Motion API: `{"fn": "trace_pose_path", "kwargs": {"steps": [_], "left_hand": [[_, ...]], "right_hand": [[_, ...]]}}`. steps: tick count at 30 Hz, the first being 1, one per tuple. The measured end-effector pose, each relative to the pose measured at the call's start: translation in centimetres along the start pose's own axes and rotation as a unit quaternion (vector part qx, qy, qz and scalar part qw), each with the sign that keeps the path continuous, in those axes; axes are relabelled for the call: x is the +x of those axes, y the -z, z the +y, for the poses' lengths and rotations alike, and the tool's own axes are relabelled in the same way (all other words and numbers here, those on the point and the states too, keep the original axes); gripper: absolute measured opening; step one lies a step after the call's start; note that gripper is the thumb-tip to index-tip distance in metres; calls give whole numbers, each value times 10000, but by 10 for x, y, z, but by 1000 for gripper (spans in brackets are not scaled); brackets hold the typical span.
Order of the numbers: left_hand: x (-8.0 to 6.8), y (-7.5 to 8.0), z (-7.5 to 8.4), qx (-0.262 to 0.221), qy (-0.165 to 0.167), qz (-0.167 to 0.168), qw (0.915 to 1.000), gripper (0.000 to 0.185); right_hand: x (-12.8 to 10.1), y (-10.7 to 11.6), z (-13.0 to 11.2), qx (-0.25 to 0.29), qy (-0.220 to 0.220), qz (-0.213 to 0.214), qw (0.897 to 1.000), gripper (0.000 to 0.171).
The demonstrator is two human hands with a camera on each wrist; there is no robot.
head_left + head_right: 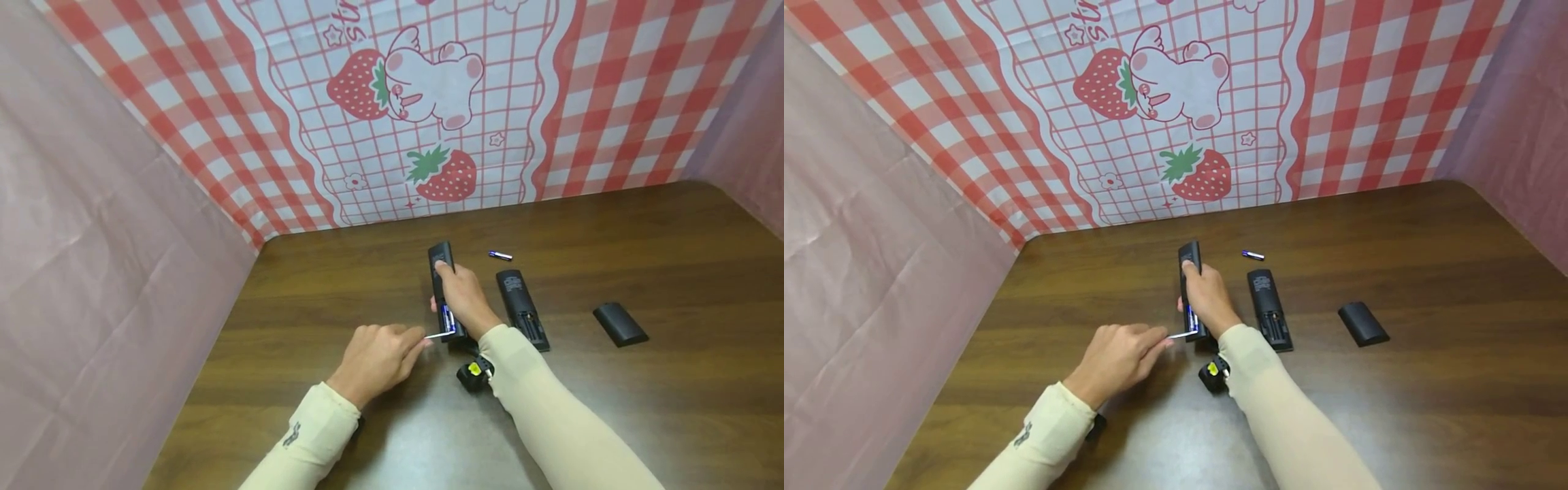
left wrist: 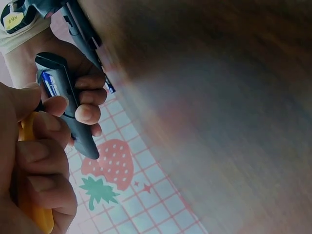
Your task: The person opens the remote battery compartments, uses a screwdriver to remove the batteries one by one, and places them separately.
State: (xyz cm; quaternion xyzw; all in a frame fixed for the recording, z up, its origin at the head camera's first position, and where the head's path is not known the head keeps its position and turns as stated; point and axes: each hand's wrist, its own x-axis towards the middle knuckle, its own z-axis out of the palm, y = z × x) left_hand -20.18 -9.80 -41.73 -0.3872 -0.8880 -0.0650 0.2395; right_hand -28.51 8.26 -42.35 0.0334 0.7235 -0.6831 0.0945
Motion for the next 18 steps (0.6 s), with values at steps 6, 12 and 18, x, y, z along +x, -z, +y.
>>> {"fn": "trace_pose_path", "kwargs": {"steps": [6, 12, 18], "left_hand": [[0, -3, 2, -69, 56, 15, 10000, 28], [0, -4, 3, -45, 75, 93, 9999, 29], [0, -4, 3, -15, 68, 166, 9998, 29]], "right_hand": [[0, 0, 2, -8, -18, -50, 10000, 43], [1, 0, 1, 75, -4, -45, 10000, 43], [0, 0, 0, 127, -27, -79, 9999, 42]]}}
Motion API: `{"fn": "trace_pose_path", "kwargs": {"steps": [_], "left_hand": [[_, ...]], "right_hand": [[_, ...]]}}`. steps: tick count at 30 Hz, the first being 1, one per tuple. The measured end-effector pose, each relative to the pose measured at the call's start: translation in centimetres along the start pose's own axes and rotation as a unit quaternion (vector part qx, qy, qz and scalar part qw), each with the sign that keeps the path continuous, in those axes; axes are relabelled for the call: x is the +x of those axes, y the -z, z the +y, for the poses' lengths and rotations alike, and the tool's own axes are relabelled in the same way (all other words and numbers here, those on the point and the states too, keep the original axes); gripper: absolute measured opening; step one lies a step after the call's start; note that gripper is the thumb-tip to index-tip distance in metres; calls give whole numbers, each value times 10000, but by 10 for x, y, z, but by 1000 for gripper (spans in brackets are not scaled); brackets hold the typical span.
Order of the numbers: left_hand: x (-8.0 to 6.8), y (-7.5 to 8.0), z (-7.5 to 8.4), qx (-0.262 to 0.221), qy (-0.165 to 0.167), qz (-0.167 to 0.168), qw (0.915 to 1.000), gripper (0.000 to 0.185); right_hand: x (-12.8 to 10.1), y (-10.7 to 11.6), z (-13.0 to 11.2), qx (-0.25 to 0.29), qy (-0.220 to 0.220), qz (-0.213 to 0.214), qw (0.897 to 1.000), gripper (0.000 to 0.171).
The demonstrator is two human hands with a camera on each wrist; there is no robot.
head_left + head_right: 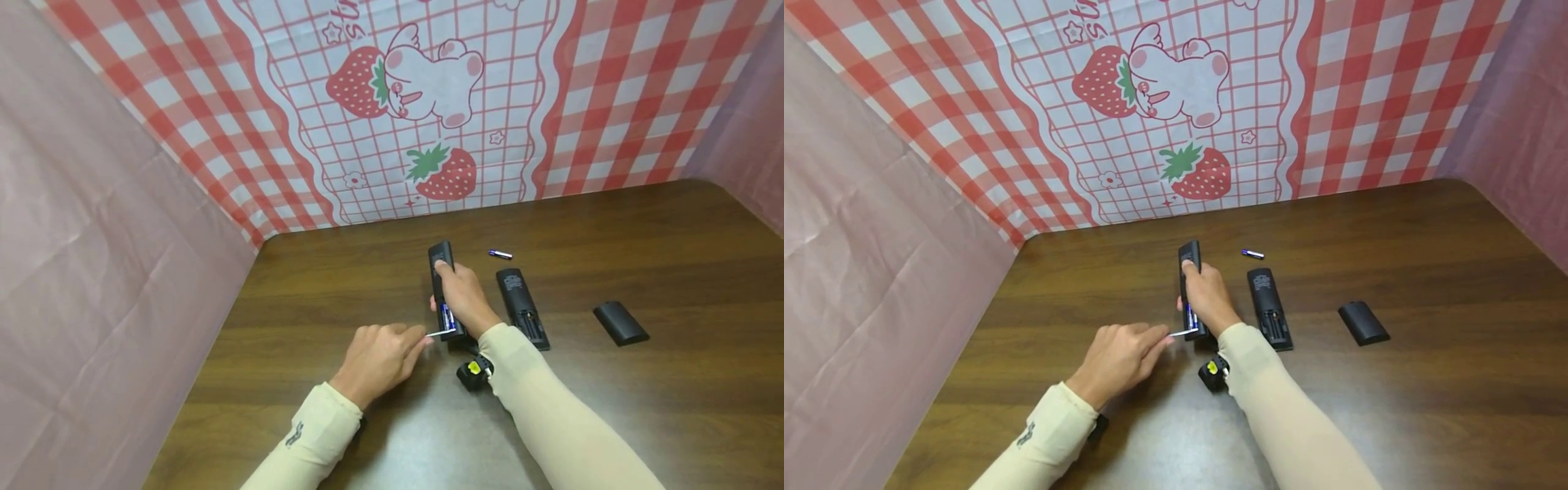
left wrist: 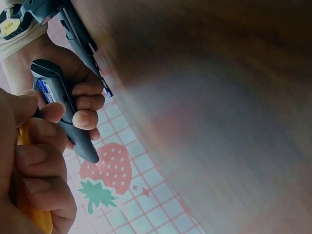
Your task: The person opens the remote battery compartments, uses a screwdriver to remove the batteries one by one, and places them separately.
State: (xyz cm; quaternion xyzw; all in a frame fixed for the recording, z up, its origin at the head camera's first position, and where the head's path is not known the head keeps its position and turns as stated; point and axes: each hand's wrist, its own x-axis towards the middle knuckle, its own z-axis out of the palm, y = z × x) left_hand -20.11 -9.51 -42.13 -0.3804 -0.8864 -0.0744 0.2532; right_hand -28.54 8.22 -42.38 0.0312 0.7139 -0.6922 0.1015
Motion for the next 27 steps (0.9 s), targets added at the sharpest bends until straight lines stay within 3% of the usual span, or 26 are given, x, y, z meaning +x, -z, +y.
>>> {"fn": "trace_pose_path", "kwargs": {"steps": [27], "left_hand": [[-5, 4, -3, 117, 48, 157, 9998, 20]], "right_hand": [[4, 2, 6, -193, -148, -11, 9997, 44]]}}
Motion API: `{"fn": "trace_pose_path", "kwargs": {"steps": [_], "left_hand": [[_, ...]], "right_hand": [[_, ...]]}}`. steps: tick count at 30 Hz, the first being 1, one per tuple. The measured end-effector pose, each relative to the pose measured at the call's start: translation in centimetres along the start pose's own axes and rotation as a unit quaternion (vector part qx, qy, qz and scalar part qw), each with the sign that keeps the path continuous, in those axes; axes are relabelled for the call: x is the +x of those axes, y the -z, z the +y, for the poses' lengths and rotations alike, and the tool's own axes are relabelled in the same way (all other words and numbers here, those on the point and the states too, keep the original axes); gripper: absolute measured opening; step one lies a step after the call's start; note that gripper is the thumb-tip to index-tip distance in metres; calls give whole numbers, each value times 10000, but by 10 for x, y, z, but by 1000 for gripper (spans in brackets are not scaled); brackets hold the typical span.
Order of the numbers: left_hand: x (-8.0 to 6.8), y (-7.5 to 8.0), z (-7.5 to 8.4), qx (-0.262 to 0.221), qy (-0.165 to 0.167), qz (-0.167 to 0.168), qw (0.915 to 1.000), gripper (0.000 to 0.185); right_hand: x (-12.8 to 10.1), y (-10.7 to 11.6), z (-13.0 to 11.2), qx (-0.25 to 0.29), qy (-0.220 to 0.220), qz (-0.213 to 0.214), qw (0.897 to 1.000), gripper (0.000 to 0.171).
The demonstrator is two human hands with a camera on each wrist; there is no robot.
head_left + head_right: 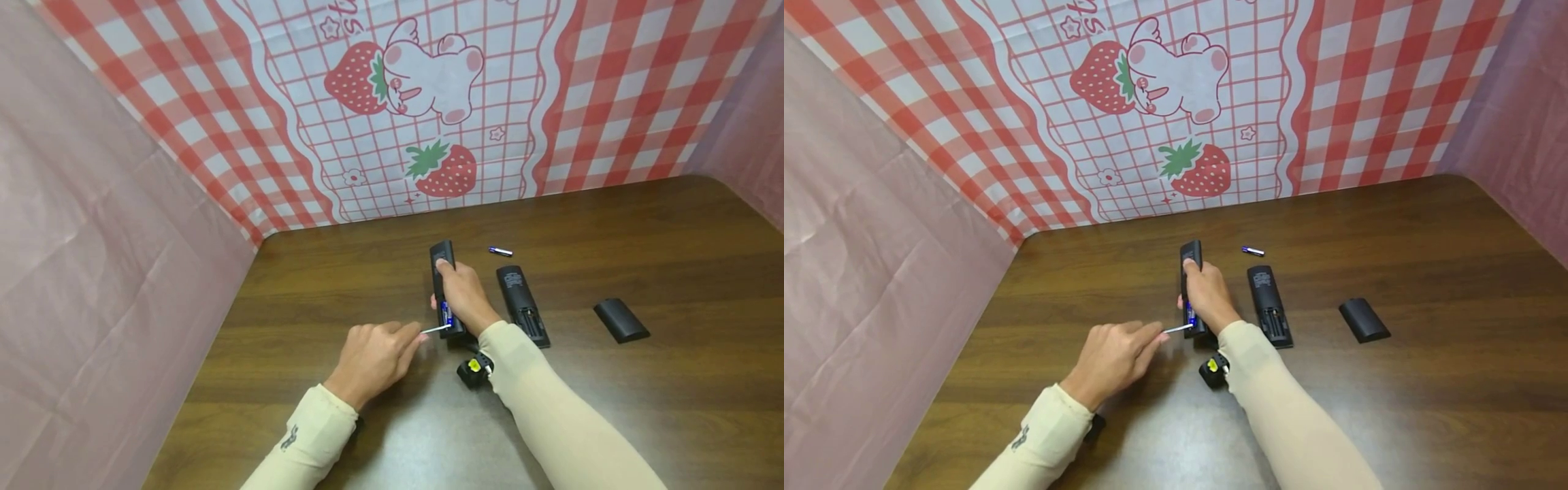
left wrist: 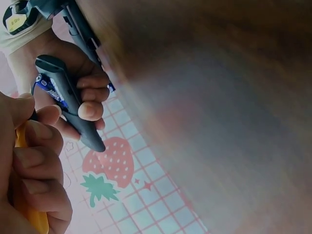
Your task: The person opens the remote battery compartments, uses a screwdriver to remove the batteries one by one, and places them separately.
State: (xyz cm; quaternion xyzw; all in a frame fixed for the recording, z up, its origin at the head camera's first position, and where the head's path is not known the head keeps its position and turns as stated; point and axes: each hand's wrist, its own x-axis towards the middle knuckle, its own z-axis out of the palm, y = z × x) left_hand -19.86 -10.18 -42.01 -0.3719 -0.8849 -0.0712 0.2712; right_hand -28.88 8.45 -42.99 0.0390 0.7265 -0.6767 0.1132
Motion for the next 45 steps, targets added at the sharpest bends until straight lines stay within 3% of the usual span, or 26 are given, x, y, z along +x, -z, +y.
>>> {"fn": "trace_pose_path", "kwargs": {"steps": [45], "left_hand": [[-11, 4, -15, 121, 359, -8, 9993, 21]], "right_hand": [[-2, 2, 2, -263, 98, 150, 9995, 45]]}}
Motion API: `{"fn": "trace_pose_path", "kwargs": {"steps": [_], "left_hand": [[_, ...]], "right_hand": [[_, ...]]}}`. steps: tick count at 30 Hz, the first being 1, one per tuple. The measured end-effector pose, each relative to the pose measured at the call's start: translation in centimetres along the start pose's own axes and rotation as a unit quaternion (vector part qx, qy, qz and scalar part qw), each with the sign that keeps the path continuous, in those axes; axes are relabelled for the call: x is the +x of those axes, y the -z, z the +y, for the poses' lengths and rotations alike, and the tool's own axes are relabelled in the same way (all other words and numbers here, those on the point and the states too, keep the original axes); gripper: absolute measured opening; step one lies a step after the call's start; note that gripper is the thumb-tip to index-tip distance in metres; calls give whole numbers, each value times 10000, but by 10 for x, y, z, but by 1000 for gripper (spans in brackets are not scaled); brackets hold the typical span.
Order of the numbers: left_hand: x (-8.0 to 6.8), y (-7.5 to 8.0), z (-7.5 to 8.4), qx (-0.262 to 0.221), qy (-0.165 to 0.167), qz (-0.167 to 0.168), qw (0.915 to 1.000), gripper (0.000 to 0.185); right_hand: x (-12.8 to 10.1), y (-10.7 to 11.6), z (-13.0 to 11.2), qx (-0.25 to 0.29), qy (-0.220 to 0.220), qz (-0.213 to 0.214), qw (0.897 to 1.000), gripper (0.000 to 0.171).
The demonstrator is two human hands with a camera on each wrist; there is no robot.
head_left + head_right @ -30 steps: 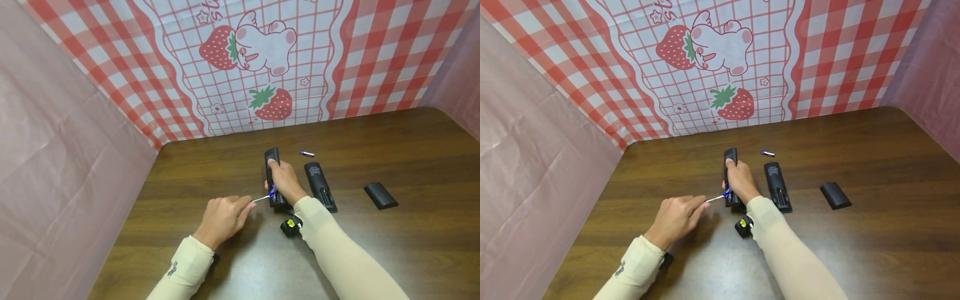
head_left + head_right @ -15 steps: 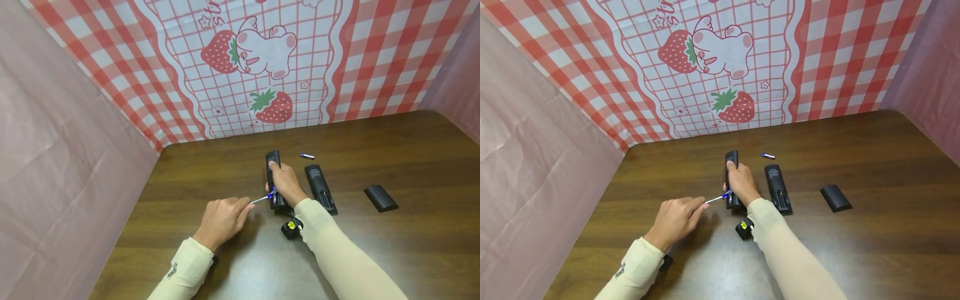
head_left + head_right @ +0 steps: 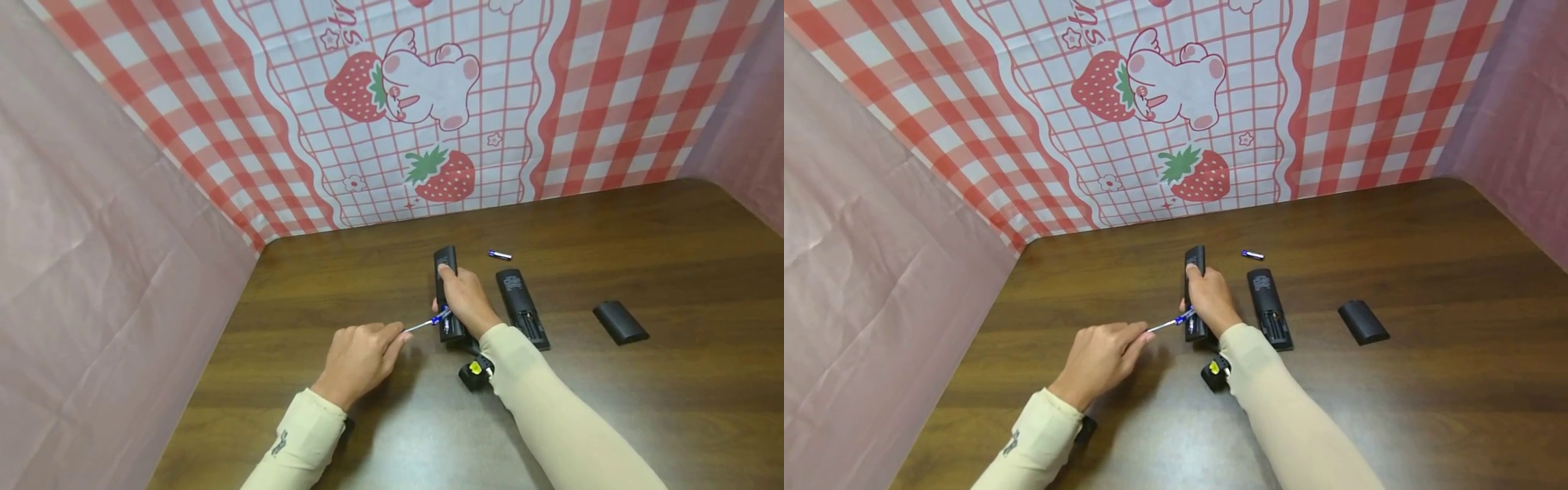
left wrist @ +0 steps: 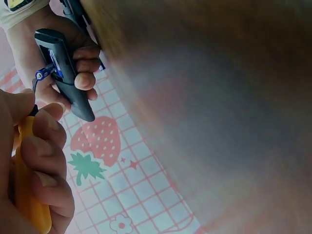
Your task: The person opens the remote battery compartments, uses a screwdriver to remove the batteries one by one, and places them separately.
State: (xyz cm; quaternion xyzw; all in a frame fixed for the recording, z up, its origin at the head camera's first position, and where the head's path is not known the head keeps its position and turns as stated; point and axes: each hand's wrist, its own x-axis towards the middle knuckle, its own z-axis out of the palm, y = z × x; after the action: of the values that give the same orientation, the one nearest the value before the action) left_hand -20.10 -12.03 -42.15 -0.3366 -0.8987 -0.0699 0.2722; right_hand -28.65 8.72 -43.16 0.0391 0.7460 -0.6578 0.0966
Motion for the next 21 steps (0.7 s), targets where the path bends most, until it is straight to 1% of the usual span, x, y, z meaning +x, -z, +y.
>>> {"fn": "trace_pose_path", "kwargs": {"steps": [10, 16, 21], "left_hand": [[3, 3, -3, 63, 77, -91, 9999, 22], [3, 1, -5, 95, 125, -150, 9998, 23], [3, -2, -6, 87, 160, -187, 9997, 22]], "right_hand": [[1, 0, 0, 24, 47, 131, 9999, 45], [2, 1, -1, 105, -12, 247, 9996, 46], [2, 2, 0, 80, -50, 240, 9997, 46]]}}
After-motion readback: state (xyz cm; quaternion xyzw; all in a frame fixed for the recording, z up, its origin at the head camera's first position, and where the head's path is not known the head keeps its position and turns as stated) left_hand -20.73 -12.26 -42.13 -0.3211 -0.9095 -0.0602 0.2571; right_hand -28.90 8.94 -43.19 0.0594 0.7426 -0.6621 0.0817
